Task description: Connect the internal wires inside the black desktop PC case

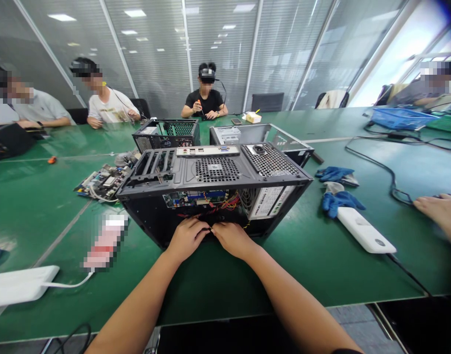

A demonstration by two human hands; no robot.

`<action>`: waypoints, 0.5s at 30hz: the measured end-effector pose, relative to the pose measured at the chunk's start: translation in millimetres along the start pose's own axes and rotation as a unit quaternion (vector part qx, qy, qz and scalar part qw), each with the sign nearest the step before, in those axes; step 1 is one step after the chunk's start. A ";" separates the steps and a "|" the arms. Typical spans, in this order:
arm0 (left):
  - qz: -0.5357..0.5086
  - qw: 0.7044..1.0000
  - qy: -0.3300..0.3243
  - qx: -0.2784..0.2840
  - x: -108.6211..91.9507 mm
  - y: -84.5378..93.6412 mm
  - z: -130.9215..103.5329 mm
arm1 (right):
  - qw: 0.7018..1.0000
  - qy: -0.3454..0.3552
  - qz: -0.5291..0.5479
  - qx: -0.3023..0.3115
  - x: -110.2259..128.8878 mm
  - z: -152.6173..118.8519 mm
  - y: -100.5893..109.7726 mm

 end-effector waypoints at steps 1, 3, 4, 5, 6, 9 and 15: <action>0.009 1.000 -0.009 -0.003 -1.0 -0.2 -0.5 | 1.000 0.000 0.001 0.002 -0.4 0.0 -0.6; 0.024 0.999 -0.020 -0.009 -2.6 0.0 -1.3 | 1.000 0.000 0.002 0.004 -1.1 -0.3 -1.4; 0.032 0.999 -0.023 -0.009 -3.0 -0.1 -1.5 | 1.000 0.001 0.002 0.004 -1.3 -0.5 -1.7; 0.040 0.999 -0.023 -0.008 -3.2 -0.3 -1.5 | 1.000 0.002 0.001 0.004 -1.3 -0.7 -1.7; 0.047 0.999 -0.023 -0.007 -3.4 -0.3 -1.3 | 1.000 0.003 0.002 0.003 -1.1 -0.9 -1.6; 0.059 0.998 -0.022 -0.002 -4.8 0.5 -0.3 | 1.000 0.003 0.003 0.004 -0.9 -1.5 -1.4; 0.067 0.997 -0.023 -0.004 -7.5 3.4 1.0 | 1.000 0.011 -0.002 -0.004 -0.2 -0.8 0.1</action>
Point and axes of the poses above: each hand's wrist, its own z-axis towards the middle knuckle, its own y-axis out of the back of the hand, x = y × z, the point moved 10 cm from there along z, towards the middle knuckle, and after that the axes turned 9 degrees about y, right-handed, at the moved point
